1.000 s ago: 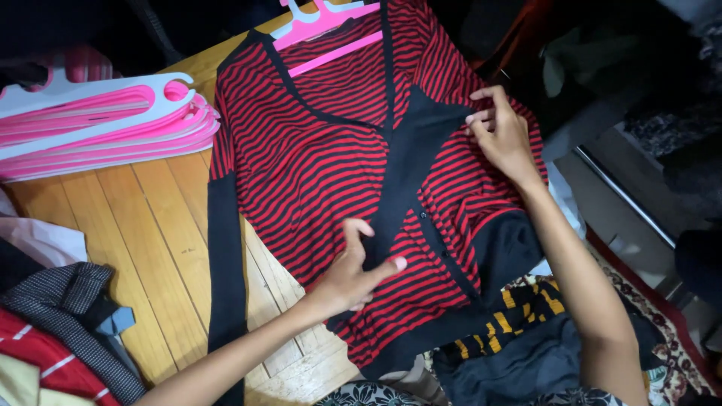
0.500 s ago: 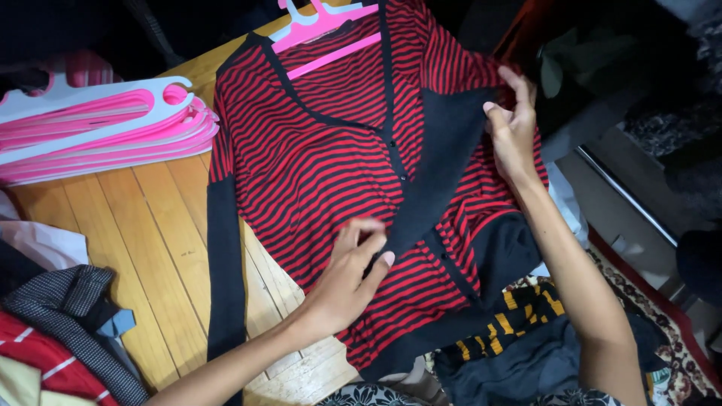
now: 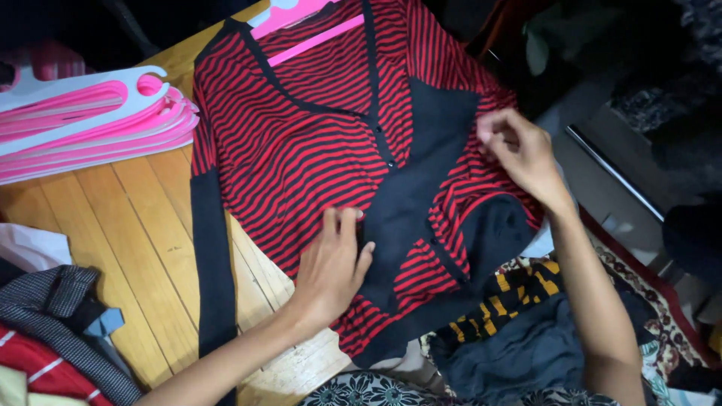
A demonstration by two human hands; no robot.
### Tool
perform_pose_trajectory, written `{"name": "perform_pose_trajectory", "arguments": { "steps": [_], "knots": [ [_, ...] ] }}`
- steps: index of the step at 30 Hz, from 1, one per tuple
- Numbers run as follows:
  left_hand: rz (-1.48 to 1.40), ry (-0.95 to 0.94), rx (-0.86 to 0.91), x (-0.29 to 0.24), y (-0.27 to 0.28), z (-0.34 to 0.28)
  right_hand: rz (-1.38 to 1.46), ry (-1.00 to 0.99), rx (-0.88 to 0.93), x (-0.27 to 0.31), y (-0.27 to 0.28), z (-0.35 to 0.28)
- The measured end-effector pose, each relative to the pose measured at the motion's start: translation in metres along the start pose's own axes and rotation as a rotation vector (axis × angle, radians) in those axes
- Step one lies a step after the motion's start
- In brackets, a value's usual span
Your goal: The person buttons a red and black striped top and places it on a pink hanger. They then pick up a purple and grey cardigan, button it, and place it on a white hanger.
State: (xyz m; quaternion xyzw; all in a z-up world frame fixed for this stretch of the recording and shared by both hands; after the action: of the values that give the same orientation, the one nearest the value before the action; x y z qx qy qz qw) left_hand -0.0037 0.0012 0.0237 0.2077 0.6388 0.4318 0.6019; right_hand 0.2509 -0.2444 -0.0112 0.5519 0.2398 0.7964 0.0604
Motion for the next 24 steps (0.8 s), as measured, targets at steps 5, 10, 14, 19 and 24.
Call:
{"name": "perform_pose_trajectory", "arguments": {
  "steps": [5, 10, 14, 19, 24],
  "knots": [
    [-0.082, -0.429, -0.15, -0.022, -0.035, -0.027, -0.1, 0.164, 0.288, 0.051, 0.041, -0.04],
    [-0.148, -0.587, -0.007, -0.05, -0.055, -0.054, -0.218, 0.238, 0.427, 0.04, 0.052, -0.061],
    [0.304, -0.714, -0.097, -0.042, -0.09, -0.068, -0.27, 0.25, 0.491, 0.024, 0.052, -0.071],
    [0.353, -0.778, -0.313, -0.049, -0.08, -0.074, -0.249, 0.39, 0.222, 0.028, 0.056, -0.083],
    [0.2, -0.749, -0.43, -0.06, -0.056, -0.071, 0.171, 0.2, -0.189, 0.006, 0.088, -0.101]
  ]
}}
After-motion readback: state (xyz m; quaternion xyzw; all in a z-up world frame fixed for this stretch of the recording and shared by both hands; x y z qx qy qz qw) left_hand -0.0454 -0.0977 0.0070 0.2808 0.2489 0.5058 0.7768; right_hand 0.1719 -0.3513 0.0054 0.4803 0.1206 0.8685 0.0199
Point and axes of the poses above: each hand's wrist, its own z-axis towards the middle knuckle, its own y-axis out of the back of the hand, x = y × z, the point moved 1 cm from there along z, towards the middle knuckle, and after that the axes turned 15 degrees about -x, right-handed, at the moved point
